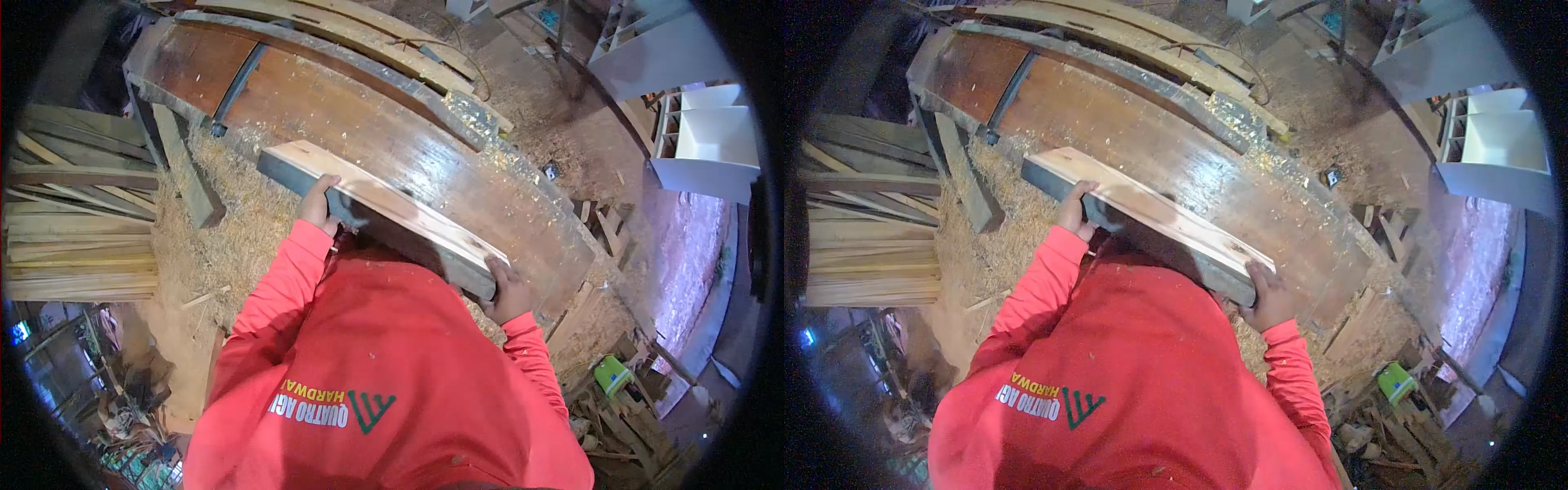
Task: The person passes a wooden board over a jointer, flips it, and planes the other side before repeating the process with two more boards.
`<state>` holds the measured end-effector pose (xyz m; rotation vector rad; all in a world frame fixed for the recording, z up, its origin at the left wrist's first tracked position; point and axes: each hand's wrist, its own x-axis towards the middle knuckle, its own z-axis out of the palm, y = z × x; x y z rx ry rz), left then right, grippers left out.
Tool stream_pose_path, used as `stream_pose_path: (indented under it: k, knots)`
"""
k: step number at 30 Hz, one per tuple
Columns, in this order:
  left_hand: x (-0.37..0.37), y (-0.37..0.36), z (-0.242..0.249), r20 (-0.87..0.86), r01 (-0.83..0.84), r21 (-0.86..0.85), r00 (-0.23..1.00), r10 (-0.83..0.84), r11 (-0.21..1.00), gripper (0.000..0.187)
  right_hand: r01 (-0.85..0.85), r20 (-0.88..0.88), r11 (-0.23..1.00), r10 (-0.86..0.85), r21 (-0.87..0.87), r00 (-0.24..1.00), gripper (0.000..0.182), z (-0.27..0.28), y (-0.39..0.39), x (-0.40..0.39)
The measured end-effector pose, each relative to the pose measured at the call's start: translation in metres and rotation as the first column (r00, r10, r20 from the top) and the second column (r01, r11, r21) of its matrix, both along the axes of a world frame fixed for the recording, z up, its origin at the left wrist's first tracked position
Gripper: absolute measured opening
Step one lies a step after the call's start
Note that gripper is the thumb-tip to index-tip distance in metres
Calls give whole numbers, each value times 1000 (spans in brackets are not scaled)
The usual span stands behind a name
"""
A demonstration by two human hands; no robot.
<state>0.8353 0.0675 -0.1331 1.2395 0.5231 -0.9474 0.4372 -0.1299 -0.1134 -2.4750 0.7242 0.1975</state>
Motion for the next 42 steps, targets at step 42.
stream_pose_path:
  k: [42]
  knots:
    - [235, -118, -77, 392, 102, -116, 919, -49, 988, 80, -89, 177, 993, 102, -77, 979, 82, -24, -101, 348]
